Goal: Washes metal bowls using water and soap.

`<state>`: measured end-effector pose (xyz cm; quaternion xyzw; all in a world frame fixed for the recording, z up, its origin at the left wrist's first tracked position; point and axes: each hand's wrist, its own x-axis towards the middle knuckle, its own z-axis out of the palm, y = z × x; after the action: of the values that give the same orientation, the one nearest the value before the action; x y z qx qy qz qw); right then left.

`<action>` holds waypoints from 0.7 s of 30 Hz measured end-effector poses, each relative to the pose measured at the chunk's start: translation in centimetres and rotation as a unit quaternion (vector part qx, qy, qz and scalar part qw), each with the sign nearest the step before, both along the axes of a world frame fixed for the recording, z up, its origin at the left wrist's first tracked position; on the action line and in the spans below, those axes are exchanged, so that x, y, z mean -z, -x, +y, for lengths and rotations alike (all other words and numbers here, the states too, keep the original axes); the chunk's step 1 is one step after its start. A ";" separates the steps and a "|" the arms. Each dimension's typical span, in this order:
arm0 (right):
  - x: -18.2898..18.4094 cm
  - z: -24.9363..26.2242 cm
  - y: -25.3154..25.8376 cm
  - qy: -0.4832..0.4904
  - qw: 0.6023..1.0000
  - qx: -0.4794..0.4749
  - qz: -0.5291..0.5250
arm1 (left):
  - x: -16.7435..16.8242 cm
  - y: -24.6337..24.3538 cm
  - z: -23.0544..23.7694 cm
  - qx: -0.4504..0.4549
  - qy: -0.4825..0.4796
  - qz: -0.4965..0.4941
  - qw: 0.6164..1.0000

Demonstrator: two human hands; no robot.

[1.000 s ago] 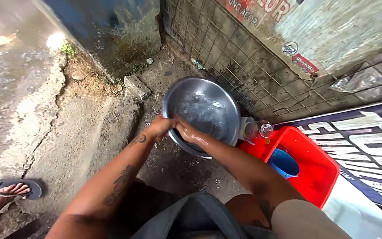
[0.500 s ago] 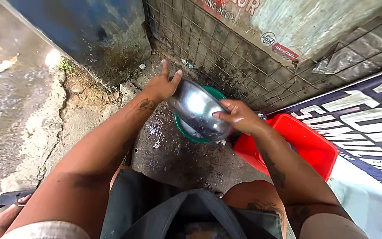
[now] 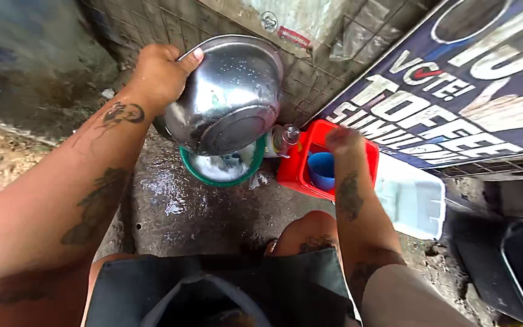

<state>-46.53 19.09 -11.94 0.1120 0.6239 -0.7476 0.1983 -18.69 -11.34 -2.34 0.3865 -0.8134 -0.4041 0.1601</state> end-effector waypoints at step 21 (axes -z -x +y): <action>6.7 6.7 2.7 -0.794 0.239 -0.509 0.232 | -0.2 -0.7 2.0 0.095 0.066 -0.093 0.989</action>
<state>-49.23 25.84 -18.69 -0.3065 0.8456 0.3914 0.1944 -17.96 -9.34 -2.18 0.3323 -0.8825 -0.3253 0.0697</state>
